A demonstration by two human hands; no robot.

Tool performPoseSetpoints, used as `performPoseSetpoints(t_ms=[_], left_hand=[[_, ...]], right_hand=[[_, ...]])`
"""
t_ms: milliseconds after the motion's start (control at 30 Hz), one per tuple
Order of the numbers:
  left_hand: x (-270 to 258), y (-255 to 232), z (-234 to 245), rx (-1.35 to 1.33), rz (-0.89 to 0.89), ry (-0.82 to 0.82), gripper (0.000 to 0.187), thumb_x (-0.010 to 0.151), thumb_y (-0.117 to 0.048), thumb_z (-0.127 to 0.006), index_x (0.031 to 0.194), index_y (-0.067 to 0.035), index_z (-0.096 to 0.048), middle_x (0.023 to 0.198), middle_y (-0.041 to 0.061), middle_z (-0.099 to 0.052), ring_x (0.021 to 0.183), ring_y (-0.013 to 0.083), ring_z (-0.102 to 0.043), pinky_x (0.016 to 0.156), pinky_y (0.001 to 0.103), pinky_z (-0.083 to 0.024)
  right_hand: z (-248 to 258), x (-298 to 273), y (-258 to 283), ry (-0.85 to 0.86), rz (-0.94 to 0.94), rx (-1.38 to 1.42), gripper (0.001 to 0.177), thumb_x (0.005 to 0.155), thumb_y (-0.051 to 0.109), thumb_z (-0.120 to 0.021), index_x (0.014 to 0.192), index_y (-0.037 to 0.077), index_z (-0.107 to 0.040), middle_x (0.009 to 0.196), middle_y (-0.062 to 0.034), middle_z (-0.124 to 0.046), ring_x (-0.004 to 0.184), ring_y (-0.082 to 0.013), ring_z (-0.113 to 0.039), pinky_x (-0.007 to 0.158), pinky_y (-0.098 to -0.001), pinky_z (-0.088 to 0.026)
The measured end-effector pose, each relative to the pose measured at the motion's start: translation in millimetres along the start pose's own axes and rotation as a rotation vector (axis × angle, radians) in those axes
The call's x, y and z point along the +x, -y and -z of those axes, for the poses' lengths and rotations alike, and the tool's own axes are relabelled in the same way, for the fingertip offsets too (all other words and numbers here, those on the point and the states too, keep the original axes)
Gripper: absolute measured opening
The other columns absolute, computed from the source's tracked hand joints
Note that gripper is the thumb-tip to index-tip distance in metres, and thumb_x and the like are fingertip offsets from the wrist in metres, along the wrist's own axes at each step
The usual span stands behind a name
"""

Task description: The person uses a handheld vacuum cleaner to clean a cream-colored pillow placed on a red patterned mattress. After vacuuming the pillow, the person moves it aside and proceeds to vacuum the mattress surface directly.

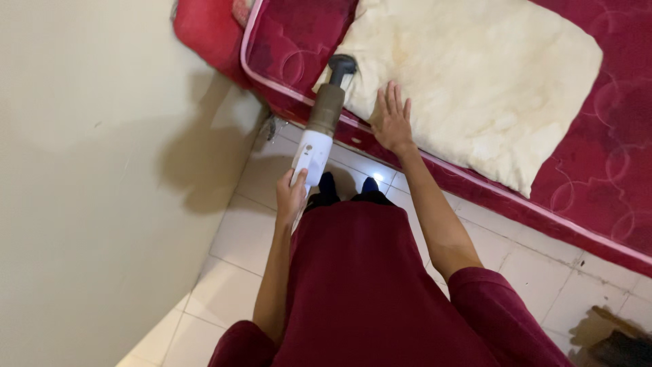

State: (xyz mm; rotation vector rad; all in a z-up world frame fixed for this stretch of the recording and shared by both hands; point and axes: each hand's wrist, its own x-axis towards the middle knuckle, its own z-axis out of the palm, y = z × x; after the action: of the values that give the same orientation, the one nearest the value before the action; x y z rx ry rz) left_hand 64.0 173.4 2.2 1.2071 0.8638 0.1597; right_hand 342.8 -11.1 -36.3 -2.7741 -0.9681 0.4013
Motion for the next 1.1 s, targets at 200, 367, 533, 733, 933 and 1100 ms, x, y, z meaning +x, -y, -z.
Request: performPoseSetpoints(t_ms=[200, 367, 533, 733, 933, 1100], left_hand=[[55.4, -46.0, -25.9, 0.092, -0.004, 0.096, 0.033, 0.103, -0.029, -0.064, 0.081, -0.005, -0.056, 0.051, -0.006, -0.04, 0.037, 0.004, -0.036, 0.032, 0.027, -0.023], [28.0, -55.4, 1.0, 0.055, 0.045, 0.132, 0.027, 0.102, -0.027, -0.063, 0.086, -0.005, -0.06, 0.052, -0.007, -0.038, 0.038, 0.0023, -0.031, 0.033, 0.025, -0.021], [11.4, -50.3, 22.5, 0.046, 0.081, 0.15, 0.025, 0.102, -0.025, -0.063, 0.089, -0.003, -0.061, 0.051, -0.006, -0.039, 0.037, 0.0027, -0.031, 0.034, 0.025, -0.022], [50.5, -53.9, -10.2, 0.091, 0.056, 0.247, 0.024, 0.102, -0.027, -0.063, 0.092, -0.005, -0.061, 0.051, -0.007, -0.041, 0.037, 0.0023, -0.034, 0.033, 0.024, -0.022], [70.6, -73.2, -36.0, 0.196, 0.005, 0.261, 0.027, 0.102, -0.029, -0.063, 0.088, -0.005, -0.06, 0.051, -0.006, -0.042, 0.038, 0.0027, -0.036, 0.033, 0.024, -0.024], [44.3, -66.3, 0.5, 0.252, 0.011, 0.266, 0.032, 0.103, -0.029, -0.065, 0.084, -0.003, -0.059, 0.051, -0.005, -0.042, 0.039, 0.003, -0.037, 0.035, 0.024, -0.025]], right_hand=[[-11.5, -3.3, -8.9, -0.043, 0.011, 0.031, 0.102, 0.09, 0.03, -0.076, 0.167, 0.01, -0.012, 0.173, -0.0169, 0.001, 0.16, -0.0314, 0.0, 0.126, -0.0591, -0.008], [-38.0, -2.5, -39.4, -0.193, 0.009, -0.079, 0.084, 0.104, 0.013, -0.065, 0.17, 0.017, -0.013, 0.177, -0.0151, -0.001, 0.168, -0.0268, -0.002, 0.138, -0.0491, -0.01], [-36.0, -17.1, -47.7, -0.201, -0.2, 0.147, 0.088, 0.099, 0.014, -0.062, 0.171, 0.012, -0.011, 0.175, -0.0225, 0.0, 0.162, -0.0361, 0.0, 0.128, -0.0586, -0.004], [-12.1, -12.3, -36.3, -0.06, -0.263, 0.194, 0.096, 0.094, 0.023, -0.068, 0.167, 0.012, -0.007, 0.172, -0.0225, 0.003, 0.16, -0.0357, 0.002, 0.127, -0.0571, -0.003], [-12.3, -14.6, -38.0, -0.054, -0.265, 0.192, 0.098, 0.094, 0.027, -0.069, 0.168, 0.014, -0.006, 0.173, -0.0197, 0.002, 0.161, -0.0336, 0.0, 0.128, -0.0569, -0.005], [-18.7, -17.8, -39.1, -0.081, -0.259, 0.183, 0.097, 0.095, 0.027, -0.069, 0.168, 0.014, -0.007, 0.174, -0.0192, 0.0, 0.161, -0.0332, -0.001, 0.128, -0.0578, -0.005]])
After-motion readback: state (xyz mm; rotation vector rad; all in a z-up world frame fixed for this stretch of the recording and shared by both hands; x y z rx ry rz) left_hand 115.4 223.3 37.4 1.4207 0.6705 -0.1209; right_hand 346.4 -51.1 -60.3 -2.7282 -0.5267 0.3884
